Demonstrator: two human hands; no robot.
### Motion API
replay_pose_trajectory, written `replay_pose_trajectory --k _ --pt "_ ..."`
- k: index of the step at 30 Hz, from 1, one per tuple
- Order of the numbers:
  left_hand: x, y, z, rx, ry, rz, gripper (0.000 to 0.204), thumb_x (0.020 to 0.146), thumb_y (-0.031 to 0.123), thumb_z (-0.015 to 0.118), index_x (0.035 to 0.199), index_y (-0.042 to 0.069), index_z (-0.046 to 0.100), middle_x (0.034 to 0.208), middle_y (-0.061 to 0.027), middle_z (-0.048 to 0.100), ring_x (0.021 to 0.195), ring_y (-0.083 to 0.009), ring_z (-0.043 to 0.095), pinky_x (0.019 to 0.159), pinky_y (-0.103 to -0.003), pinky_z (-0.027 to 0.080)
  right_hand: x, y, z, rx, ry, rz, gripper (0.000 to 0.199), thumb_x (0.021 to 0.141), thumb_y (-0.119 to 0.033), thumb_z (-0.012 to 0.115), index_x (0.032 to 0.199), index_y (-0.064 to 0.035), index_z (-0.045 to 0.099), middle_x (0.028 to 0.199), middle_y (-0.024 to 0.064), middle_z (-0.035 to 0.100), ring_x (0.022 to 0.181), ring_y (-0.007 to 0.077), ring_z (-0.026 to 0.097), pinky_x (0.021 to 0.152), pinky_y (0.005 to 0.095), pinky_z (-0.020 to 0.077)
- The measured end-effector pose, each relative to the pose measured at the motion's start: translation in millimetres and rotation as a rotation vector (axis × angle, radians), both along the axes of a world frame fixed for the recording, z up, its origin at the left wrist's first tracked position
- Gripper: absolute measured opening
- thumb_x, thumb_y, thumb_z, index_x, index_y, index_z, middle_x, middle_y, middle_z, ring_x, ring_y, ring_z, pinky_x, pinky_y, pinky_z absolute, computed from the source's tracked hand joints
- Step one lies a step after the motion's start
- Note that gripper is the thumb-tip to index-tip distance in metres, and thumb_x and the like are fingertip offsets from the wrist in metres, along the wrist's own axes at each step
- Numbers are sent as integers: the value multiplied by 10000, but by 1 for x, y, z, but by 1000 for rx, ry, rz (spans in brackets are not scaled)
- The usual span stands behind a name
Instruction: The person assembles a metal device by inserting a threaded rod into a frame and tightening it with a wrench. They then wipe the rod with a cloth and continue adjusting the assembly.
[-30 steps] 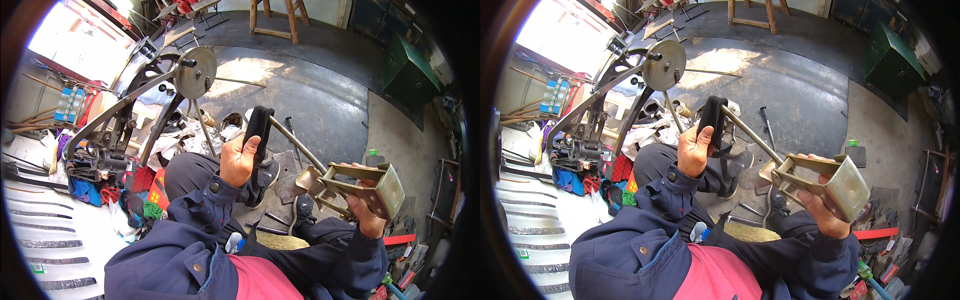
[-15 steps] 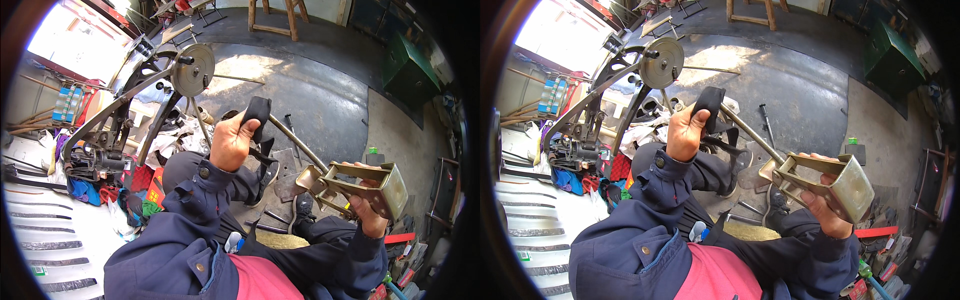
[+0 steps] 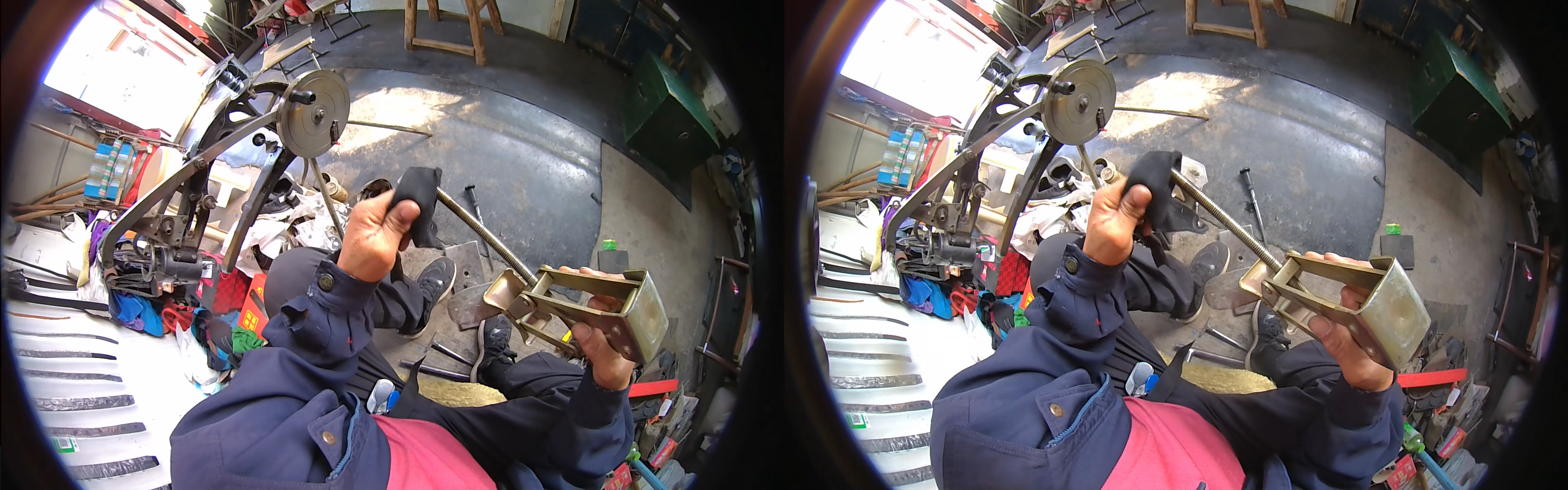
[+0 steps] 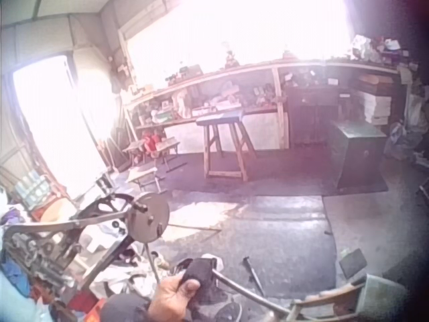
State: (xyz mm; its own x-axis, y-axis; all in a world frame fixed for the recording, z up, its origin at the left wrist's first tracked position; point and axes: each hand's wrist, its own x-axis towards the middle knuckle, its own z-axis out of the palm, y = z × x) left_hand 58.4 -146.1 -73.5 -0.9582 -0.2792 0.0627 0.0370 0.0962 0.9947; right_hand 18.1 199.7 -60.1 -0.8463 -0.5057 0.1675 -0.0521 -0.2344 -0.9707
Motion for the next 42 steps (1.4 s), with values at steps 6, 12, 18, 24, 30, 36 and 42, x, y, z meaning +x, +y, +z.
replay_pose_trajectory --k 6,12,18,24,30,36,42 --pt "-2 -2 13 123 -120 -169 384 1063 379 611 1070 9 714 761 57 609 632 -24 463 560 -218 369 -1 0 5 -49 -9 35 670 861 -32 811 1437 -52 470 1448 200 544 1368 401 532 1126 531 462" --pt "3 -1 -16 -135 -131 -136 320 1067 277 611 1128 -24 700 775 40 613 670 -60 478 605 -258 420 0 7 3 -3 -38 -29 666 852 -9 806 1424 -25 465 1426 195 567 1349 383 550 1122 518 461" --pt "11 -3 -22 129 -141 -54 366 1083 317 576 1254 14 691 740 51 572 608 -30 447 536 -214 345 1 7 1 -26 -18 -57 683 850 -38 808 1436 -37 458 1441 195 549 1344 399 549 1138 543 431" --pt "3 -2 -51 110 -182 -95 404 1090 352 556 1259 9 687 802 55 601 630 -15 450 543 -200 359 -1 7 0 8 -26 -71 675 857 -93 820 1427 -7 468 1395 184 578 1335 418 560 1137 538 424" --pt "-75 43 -93 156 401 -64 127 1041 123 542 1003 23 611 820 28 556 659 -38 506 572 -201 402 -7 9 -3 65 106 -3 710 864 -170 849 1434 -3 458 1394 191 576 1348 434 545 1117 532 444" --pt "-135 70 -95 251 502 -20 74 986 22 546 937 29 601 873 14 554 639 -22 484 553 -186 378 -4 1 5 -25 -133 -172 807 842 -195 817 1480 54 390 1400 258 572 1308 447 567 1104 566 476" --pt "-41 21 -69 -200 -91 77 307 1077 282 564 1003 7 680 699 27 579 618 -56 489 553 -255 391 -5 0 14 125 -134 -159 634 856 10 753 1431 40 490 1367 200 624 1268 341 608 1091 452 478"
